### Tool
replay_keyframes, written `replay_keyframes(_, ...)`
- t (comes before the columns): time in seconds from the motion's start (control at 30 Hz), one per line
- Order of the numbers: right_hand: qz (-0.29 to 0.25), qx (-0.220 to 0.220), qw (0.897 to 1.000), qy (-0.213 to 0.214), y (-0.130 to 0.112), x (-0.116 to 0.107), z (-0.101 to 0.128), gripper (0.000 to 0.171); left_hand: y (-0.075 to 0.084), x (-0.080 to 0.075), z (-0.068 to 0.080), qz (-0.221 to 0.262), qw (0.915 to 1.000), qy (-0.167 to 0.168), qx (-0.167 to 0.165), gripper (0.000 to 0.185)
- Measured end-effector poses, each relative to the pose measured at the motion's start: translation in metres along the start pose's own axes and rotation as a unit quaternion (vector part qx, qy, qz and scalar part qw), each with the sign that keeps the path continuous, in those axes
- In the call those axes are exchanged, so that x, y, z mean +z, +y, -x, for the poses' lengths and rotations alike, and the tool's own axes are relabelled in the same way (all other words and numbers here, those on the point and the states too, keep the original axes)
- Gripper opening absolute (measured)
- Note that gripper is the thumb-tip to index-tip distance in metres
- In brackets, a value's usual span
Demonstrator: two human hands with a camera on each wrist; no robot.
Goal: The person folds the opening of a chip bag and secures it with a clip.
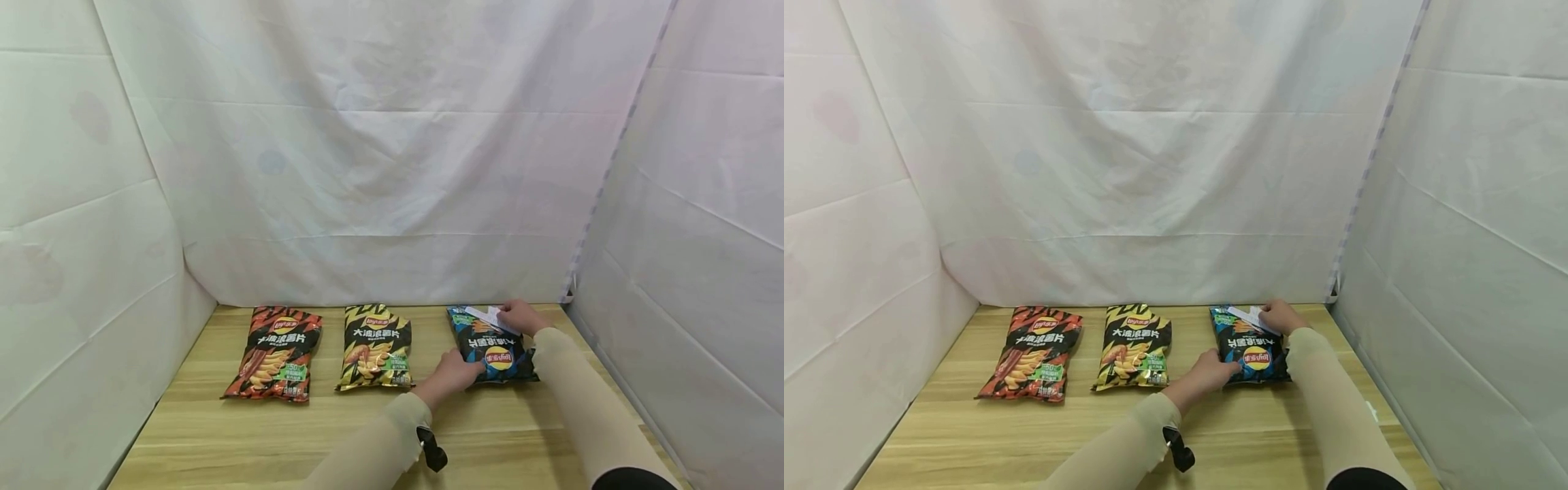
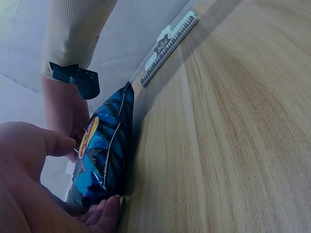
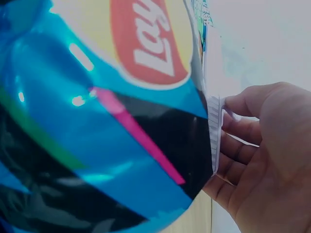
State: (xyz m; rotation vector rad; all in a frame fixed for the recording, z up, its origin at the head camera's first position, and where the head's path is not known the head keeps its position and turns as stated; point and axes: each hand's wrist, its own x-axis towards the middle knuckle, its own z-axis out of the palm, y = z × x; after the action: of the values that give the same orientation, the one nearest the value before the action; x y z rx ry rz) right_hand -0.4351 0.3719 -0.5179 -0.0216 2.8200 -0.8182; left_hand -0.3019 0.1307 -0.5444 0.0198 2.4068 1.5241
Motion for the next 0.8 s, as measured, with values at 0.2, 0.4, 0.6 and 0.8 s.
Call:
replay_keyframes(0.2,0.011,-0.002,1.000,-0.004,0.006,0.003,-0.002,0.046,0.001,-0.001,0.003,0.002,1.0000,-0.003,0.005,0.075)
replay_keyframes(0.4,0.020,-0.028,0.999,-0.006,0.012,0.008,-0.003,0.044,0.001,-0.002,0.004,0.002,1.0000,-0.009,0.003,0.080)
replay_keyframes(0.6,0.029,-0.018,0.999,-0.005,0.015,0.009,-0.008,0.047,0.001,-0.003,0.003,-0.003,0.9999,-0.011,0.002,0.080)
replay_keyframes(0.8,0.035,-0.003,0.999,-0.007,0.008,0.009,-0.006,0.056,-0.001,-0.007,0.001,0.007,0.9999,-0.011,0.008,0.076)
